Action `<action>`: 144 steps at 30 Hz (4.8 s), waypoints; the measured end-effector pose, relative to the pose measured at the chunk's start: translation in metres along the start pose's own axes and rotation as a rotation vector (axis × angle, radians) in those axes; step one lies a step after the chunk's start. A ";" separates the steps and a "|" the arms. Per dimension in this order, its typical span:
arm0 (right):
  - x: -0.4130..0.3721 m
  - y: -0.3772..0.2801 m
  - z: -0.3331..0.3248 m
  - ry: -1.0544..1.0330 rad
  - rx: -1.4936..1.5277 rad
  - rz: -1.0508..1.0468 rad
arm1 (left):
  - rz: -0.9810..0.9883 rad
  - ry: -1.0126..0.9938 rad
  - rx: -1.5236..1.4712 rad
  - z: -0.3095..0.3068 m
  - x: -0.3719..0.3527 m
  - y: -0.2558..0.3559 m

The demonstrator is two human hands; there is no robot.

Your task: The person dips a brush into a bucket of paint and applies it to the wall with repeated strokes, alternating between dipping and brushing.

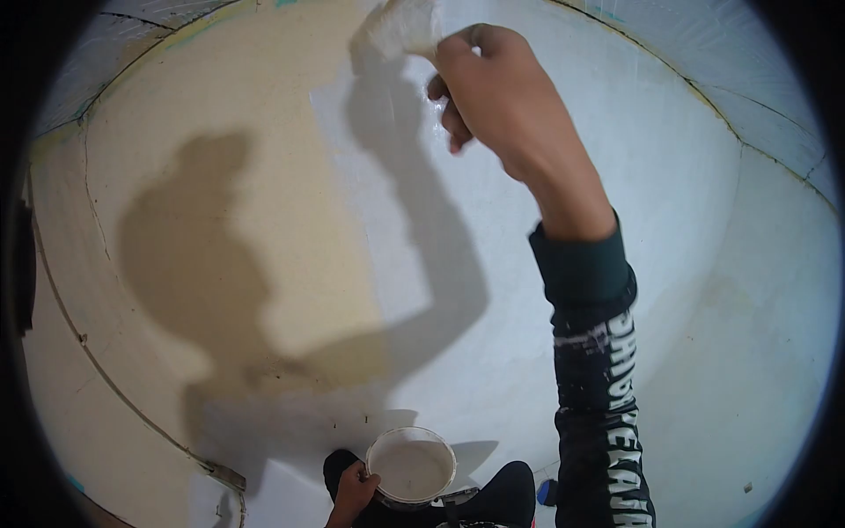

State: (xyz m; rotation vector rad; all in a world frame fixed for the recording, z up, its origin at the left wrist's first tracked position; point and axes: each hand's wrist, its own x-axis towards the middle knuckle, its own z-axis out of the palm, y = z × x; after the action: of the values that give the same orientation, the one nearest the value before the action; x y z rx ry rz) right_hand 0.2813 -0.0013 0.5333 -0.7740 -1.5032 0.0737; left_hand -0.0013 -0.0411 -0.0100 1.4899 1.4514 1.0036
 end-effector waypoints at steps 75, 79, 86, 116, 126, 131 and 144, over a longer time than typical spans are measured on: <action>0.011 0.000 -0.004 0.151 -0.787 -0.499 | -0.022 0.017 -0.034 0.000 0.002 -0.002; 0.060 -0.004 0.008 0.060 -0.800 -0.378 | -0.003 0.030 0.024 0.001 0.001 0.007; -0.017 0.035 0.010 -0.077 -0.899 -0.292 | 0.009 0.046 0.003 0.002 0.003 0.005; 0.016 -0.023 -0.031 -0.027 -0.873 -0.312 | 0.017 0.023 0.032 0.000 0.004 0.001; 0.021 0.055 0.006 0.066 -0.821 -0.487 | -0.148 -0.005 -0.180 0.005 0.000 0.004; -0.033 0.041 -0.028 -0.146 -0.776 -0.338 | -0.126 -0.020 -0.039 -0.001 0.007 -0.020; 0.093 0.054 -0.061 0.187 -0.846 -0.468 | 0.156 0.094 0.101 0.005 -0.003 0.009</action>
State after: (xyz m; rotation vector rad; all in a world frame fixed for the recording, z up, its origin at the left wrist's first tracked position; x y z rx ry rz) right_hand 0.3693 0.0614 0.5934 -1.0206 -1.4840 -1.0130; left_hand 0.0065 -0.0447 -0.0034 1.6701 1.4885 1.1212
